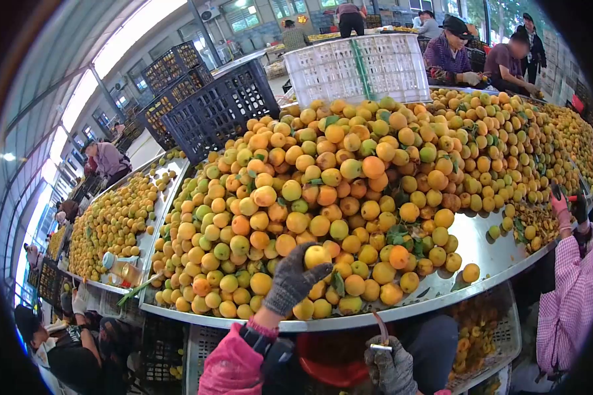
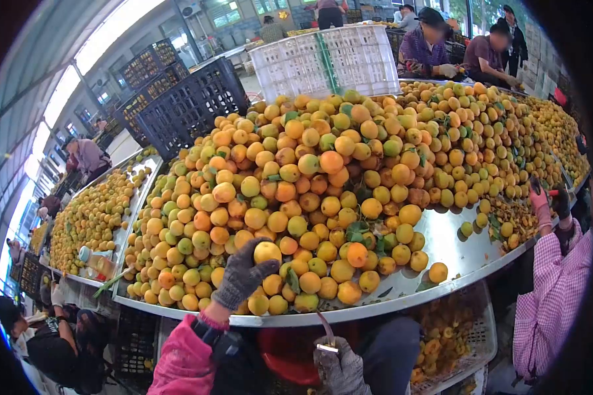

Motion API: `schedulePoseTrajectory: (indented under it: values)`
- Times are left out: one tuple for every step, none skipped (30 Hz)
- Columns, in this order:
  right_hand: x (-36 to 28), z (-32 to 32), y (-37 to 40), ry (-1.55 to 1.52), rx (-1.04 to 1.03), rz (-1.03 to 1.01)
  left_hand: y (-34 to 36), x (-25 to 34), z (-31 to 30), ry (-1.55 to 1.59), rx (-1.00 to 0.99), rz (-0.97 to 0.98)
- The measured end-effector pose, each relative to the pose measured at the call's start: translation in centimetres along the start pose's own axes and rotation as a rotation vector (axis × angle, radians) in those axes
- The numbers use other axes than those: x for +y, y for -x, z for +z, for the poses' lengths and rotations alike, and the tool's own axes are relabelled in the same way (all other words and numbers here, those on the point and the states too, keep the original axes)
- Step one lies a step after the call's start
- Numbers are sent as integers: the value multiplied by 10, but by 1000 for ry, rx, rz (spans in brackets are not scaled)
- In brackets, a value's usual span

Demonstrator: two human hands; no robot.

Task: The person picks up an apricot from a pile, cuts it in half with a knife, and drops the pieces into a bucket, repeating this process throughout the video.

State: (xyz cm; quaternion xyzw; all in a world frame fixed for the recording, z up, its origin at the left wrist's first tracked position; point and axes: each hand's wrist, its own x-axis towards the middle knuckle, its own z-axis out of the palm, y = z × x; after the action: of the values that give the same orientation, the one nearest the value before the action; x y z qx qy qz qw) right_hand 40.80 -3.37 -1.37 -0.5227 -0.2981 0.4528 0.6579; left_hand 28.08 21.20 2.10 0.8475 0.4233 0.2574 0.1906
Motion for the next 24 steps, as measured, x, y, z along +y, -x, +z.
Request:
schedulePoseTrajectory:
  values:
    - [-10, 6, -4, 57, 5, 21, 17, 9, -2, 303, -32, -142]
    - [-16, 10, -4, 113, 13, 40, 34, 16, -1, 607, -65, -281]
    - [-1, 5, -8, 123, -48, -32, 54, 22, 6, 653, -26, -269]
    - [-6, 8, -8, 130, -50, -33, 71, 30, 12, 702, 13, -258]
    - [-15, 13, -13, 391, -71, -128, 86, 53, 2, 722, -22, -347]
    - [-20, 17, -12, 653, -92, -222, 101, 57, 13, 853, 42, -202]
    - [-13, 19, -13, 672, -105, -258, 110, 66, 19, 1006, 45, -309]
    - [-10, 20, -11, 682, -107, -262, 119, 75, 21, 1157, 47, -415]
    - [-8, 21, -8, 719, -113, -308, 126, 81, 20, 1167, 52, -412]
    - [-6, 21, -5, 757, -119, -357, 132, 86, 18, 1236, 109, -452]
    - [-2, 21, -1, 719, -171, -224, 138, 89, 18, 1306, 159, -490]
    - [1, 23, 4, 737, -152, -230, 151, 84, 26, 1326, 144, -478]
    - [3, 26, 7, 700, -136, -318, 164, 72, 39, 1333, 162, -448]
    - [4, 26, 11, 671, -113, -408, 166, 67, 48, 1348, 173, -415]
    - [5, 23, 14, 705, -130, -434, 162, 79, 42, 1564, 185, -393]
    - [8, 22, 17, 736, -146, -460, 161, 95, 28, 1776, 187, -376]
    - [12, 20, 18, 742, -211, -227, 165, 102, 19, 1544, 153, -291]
    - [8, 25, 23, 566, -92, -376, 172, 105, 12, 1307, 135, -202]
    - [10, 25, 29, 567, -105, -322, 175, 109, 4, 1466, 87, -299]
    - [10, 24, 32, 564, -125, -267, 176, 109, 2, 1616, 40, -404]
    - [4, 29, 35, 469, -140, -275, 177, 106, 2, 1608, 38, -338]
    - [-4, 34, 39, 477, -124, -287, 181, 108, 4, 1616, 22, -322]
    - [-12, 37, 44, 490, -145, -292, 184, 116, 1, 1579, 40, -365]
    - [-18, 36, 44, 506, -169, -295, 185, 123, -2, 1543, 59, -407]
